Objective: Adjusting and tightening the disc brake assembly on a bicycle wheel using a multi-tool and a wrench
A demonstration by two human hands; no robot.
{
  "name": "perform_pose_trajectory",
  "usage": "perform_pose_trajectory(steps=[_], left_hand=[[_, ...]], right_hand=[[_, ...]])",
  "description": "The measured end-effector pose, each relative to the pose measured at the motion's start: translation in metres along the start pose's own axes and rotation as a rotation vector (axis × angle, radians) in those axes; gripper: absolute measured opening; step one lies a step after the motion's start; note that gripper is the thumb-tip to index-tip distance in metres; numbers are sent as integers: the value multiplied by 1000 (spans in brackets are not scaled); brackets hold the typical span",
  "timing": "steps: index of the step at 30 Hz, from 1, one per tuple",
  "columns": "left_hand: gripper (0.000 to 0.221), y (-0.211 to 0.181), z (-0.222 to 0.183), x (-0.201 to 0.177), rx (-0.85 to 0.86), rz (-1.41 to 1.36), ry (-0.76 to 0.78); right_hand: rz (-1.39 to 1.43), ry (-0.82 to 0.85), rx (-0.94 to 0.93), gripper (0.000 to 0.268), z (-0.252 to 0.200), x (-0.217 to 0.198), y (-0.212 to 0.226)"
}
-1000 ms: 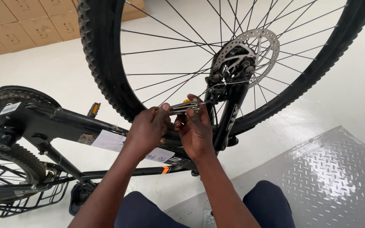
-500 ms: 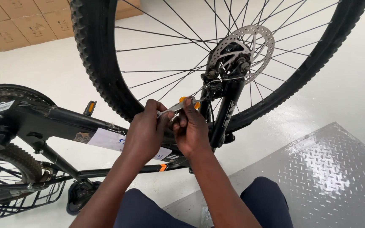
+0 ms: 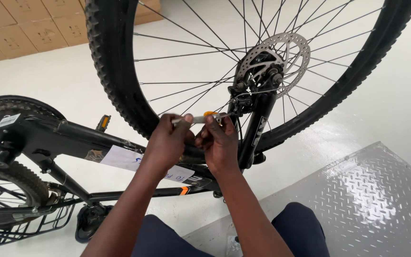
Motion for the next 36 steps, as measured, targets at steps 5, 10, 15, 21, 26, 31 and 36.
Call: perform_pose_trajectory(steps=[5, 10, 15, 21, 26, 31, 36], left_hand=[[43, 9, 11, -5, 244, 315, -51], [64, 25, 20, -3, 70, 27, -45], [72, 25, 21, -4, -88, 26, -7], [50, -15, -18, 11, 368, 449, 21], [24, -6, -1, 4, 348, 208, 41], [51, 14, 27, 11, 1, -324, 106], [54, 25, 28, 14, -17, -320, 78]], right_hand=[[-118, -67, -31, 29, -15, 13, 16], [18, 130, 69, 30, -17, 10, 15], [155, 230, 151, 40, -11, 8, 7], [101, 94, 171, 21, 0, -15, -7], [90, -3, 213, 24, -22, 8, 11], [44, 205, 149, 44, -19, 17, 24], [-59, 177, 85, 32, -5, -8, 10]])
Point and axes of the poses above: each hand's wrist, its own z-axis towards the middle knuckle, its own x-axis out of the palm, y = z × x, the point moved 7 cm from there along z, towards the middle knuckle, and after that the axes turned 5 degrees about -x, right-handed, at the moved point
